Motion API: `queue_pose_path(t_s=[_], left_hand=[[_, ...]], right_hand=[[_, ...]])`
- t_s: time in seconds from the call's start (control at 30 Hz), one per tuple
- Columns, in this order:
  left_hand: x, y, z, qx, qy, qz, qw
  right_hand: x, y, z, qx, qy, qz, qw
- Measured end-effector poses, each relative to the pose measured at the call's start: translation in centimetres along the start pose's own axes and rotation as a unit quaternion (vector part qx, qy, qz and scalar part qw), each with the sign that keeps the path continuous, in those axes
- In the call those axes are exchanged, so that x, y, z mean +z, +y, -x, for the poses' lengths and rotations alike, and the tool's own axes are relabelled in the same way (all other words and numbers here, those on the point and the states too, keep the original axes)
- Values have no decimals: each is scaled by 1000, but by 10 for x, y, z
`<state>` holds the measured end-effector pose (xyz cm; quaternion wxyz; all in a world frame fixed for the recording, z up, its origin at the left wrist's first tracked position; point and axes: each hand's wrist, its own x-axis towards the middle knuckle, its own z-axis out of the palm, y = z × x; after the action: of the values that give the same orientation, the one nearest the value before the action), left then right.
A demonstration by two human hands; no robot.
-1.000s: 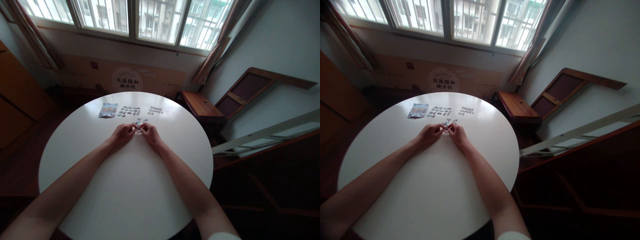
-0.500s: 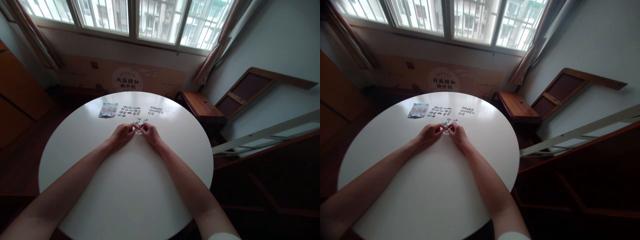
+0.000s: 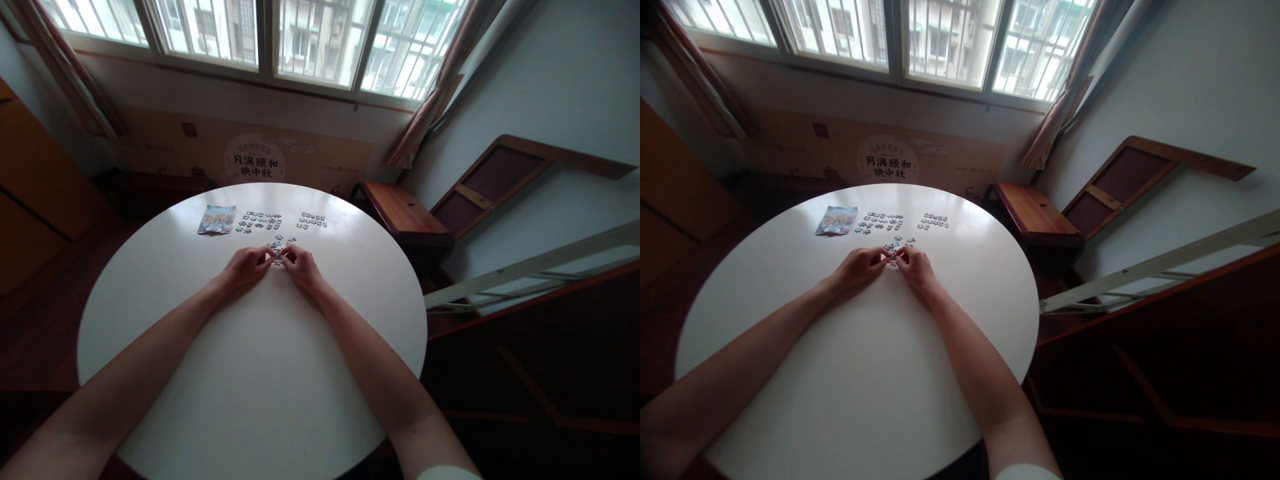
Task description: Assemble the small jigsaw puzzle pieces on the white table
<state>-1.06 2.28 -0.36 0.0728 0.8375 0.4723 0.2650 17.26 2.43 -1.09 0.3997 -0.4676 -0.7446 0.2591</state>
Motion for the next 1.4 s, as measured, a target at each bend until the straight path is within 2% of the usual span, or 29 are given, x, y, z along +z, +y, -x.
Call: queue_pose_path(t_s=[1.4], left_hand=[[0,1,0,1,-4,5,1000]], right_hand=[[0,0,1,2,-4,13,1000]])
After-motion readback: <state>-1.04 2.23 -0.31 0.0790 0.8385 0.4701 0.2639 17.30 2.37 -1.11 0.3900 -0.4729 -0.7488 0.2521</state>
